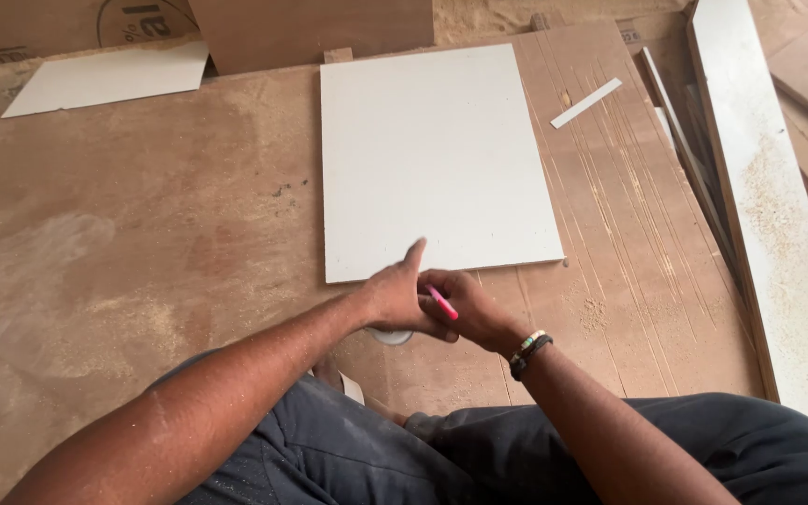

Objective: The person sits on the floor of a workshop and measures a white board with a tape measure, holding the tape against the board and marking points with a pencil. They reposition the tape along the board edge repeatedly to mark additional measurement points.

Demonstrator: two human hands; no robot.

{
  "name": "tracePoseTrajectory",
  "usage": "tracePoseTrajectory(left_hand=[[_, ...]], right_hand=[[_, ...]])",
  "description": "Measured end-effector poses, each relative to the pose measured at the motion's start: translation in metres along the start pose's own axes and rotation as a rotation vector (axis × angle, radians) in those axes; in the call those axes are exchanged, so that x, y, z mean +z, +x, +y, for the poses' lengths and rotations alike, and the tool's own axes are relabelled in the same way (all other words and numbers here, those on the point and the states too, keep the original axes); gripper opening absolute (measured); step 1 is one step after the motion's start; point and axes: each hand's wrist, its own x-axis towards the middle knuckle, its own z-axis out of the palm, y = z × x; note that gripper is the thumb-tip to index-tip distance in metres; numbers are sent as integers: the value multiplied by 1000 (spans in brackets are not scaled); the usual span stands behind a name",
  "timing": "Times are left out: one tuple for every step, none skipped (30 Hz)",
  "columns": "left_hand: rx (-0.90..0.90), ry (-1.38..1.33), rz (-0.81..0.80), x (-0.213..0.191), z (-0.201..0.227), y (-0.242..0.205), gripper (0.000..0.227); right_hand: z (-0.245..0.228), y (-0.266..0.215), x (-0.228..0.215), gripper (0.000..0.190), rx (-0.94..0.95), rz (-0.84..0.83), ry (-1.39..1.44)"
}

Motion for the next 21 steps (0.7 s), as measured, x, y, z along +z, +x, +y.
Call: tracePoseTrajectory(left_hand=[[-6,-27,14,-2,2,1,166],[-7,-27,10,-2,2,3,166],[-7,19,48,-3,3,4,164],[-6,65,86,-4,4,5,161],[-6,67,81,-6,10,0,161],[-115,105,112,-9,17,-5,155],[-222,144,143,-11,24,-10,149],[-222,147,139,-11,26,-11,149],[-206,191,158,-11,28,-12,150],[-190,236,177,-12,29,-14,150],[-190,237,176,-9,25,-9,150],[-177,210,231,-6,20,-4,145],[-163,182,286,-2,16,1,140],[-162,183,285,4,2,13,140],[-254,56,237,11,-13,25,135],[-346,-71,188,19,-28,36,129],[-344,-70,186,21,-37,41,129],[-392,-173,21,23,-47,44,102],[-431,-277,-146,24,-57,48,84],[-431,-277,-147,19,-50,41,84],[-427,-415,-182,12,-44,32,83]], right_hand=[[-7,-1,-3,38,36,-31,59],[-8,-1,-2,38,38,-31,62],[-9,-1,-1,40,71,-35,81],[-10,-1,0,42,104,-38,99],[-8,2,2,42,106,-37,103],[-7,4,5,44,171,-42,290],[-6,6,8,47,236,-44,476],[-6,7,8,47,237,-42,480],[-6,9,8,49,253,-38,474],[-7,10,8,51,269,-33,468],[-7,12,7,51,268,-32,470],[-7,13,7,50,298,-18,468],[-7,14,6,50,328,-3,465],[0,17,7,50,328,-1,466],[7,19,8,50,317,-4,493],[14,21,9,53,306,-7,520],[16,21,9,53,306,-5,522],[17,21,10,51,297,-34,556],[19,21,11,50,287,-64,590],[19,21,8,50,287,-64,590],[18,21,7,50,265,-49,593]])
